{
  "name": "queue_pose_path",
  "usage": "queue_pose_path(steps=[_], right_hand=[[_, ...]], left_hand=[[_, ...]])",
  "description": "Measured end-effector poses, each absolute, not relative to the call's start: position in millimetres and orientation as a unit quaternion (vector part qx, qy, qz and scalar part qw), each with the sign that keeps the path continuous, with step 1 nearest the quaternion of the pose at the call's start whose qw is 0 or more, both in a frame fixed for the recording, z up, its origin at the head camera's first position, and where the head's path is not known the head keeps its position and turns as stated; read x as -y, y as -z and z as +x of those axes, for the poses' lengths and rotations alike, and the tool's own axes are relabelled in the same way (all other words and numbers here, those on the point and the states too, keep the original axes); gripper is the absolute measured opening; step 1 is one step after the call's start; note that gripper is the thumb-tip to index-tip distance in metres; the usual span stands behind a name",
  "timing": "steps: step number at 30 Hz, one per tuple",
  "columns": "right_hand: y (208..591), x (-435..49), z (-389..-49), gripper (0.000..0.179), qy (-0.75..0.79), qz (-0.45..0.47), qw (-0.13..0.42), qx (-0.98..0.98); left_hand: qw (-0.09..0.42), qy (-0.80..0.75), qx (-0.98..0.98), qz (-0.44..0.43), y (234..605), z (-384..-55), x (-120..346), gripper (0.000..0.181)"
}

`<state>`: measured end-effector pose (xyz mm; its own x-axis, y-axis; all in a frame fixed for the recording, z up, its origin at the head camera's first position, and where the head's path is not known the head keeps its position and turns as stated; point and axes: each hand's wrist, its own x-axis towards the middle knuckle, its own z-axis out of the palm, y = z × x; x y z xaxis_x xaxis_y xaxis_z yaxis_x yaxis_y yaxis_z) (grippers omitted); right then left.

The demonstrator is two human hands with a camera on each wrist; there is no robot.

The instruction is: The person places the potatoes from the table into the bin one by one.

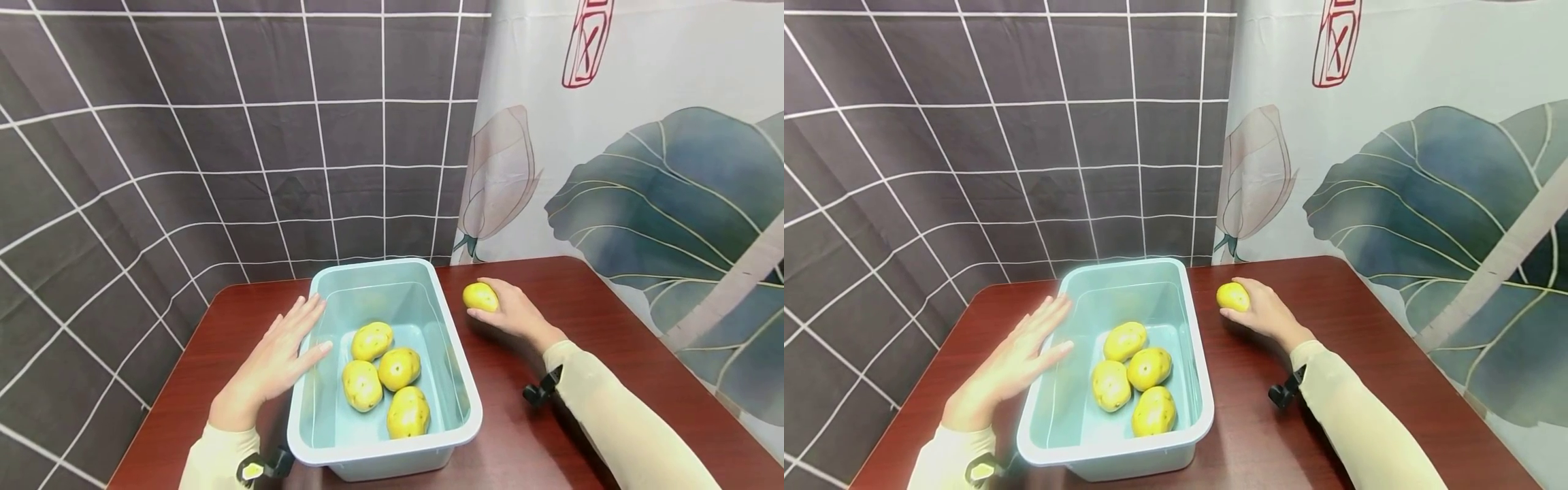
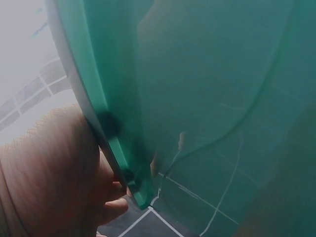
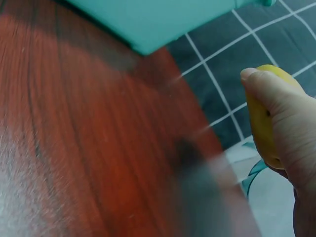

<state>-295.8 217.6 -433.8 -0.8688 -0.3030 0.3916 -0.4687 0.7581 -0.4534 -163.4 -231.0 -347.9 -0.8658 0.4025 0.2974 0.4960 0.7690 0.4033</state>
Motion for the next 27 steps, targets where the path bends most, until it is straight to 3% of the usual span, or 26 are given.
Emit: queue_pose_path(steps=[20, 27], right_hand=[[353, -186, -284, 0.067, -0.246, 0.295, 0.231, 0.894], [319, -165, -279, 0.069, -0.252, 0.324, 0.211, 0.887]], left_hand=[[0.103, 0.223, 0.939, -0.241, 344, -163, 230, 0.07], [0.106, 0.217, 0.941, -0.236, 344, -162, 230, 0.069]])
